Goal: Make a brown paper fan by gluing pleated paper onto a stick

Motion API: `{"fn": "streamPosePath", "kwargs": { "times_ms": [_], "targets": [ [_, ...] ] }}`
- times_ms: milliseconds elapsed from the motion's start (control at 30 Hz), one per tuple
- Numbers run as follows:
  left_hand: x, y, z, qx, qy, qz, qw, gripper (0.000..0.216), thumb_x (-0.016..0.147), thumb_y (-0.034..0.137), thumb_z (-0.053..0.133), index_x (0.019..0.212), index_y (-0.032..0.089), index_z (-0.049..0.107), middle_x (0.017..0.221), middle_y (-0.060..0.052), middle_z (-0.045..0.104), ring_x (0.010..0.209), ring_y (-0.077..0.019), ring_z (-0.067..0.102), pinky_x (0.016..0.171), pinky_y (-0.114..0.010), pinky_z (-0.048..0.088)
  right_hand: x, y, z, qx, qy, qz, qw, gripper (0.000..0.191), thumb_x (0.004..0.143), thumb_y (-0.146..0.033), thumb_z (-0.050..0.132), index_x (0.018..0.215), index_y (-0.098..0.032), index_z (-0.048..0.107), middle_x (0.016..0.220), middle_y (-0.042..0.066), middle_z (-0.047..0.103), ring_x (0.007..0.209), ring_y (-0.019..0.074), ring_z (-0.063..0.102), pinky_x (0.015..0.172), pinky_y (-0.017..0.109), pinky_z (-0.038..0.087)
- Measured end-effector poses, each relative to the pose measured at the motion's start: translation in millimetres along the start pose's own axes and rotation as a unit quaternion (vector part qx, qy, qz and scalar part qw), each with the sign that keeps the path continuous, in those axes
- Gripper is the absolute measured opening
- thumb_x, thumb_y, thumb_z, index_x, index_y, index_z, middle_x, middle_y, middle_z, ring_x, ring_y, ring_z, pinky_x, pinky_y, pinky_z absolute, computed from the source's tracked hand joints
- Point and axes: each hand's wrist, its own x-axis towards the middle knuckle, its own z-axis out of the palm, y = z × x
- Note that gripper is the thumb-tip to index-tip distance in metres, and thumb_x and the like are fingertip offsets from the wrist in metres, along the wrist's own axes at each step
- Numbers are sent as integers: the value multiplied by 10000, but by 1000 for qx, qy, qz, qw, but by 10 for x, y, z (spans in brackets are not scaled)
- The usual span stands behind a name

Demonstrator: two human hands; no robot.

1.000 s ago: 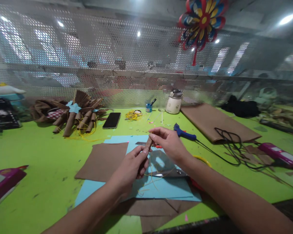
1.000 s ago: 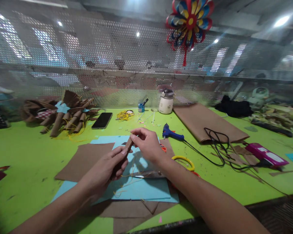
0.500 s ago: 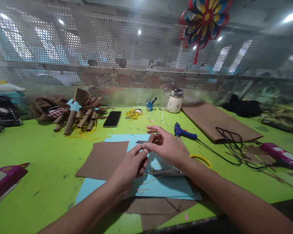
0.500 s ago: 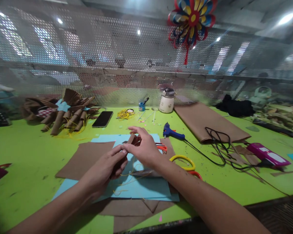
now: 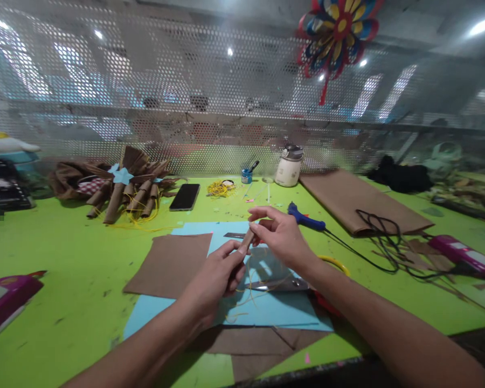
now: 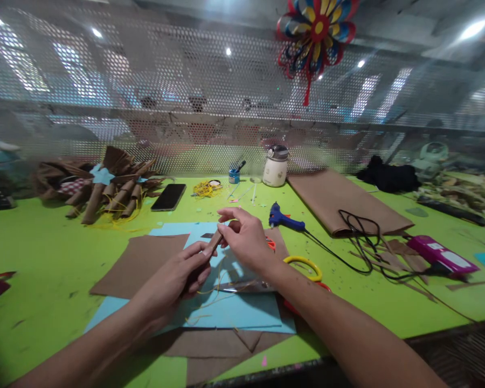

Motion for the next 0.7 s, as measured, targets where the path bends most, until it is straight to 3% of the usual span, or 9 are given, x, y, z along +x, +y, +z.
{"fn": "streamPosePath", "kwargs": {
  "times_ms": [433, 700],
  "targets": [
    [22, -30, 3, -10, 4, -2, 1000, 239, 847, 437, 509, 915, 208, 492, 509, 88, 348, 425, -52, 202, 398, -181, 136, 4, 41, 8, 16, -3, 15, 1000, 217, 778, -293, 607, 926, -135, 618, 590, -13, 632, 520, 136, 623, 558, 295, 548],
    [22, -22, -5, -9, 17, -16, 1000, 208, 853, 414, 481, 823, 208, 462, 549, 70, 413, 424, -52, 293, 385, -174, 193, 57, 66, -42, -14, 36, 16, 999, 342, 833, -419, 522, 1036, -150, 579, 940, 68, 632, 617, 125, 598, 594, 291, 523]
  ]
}}
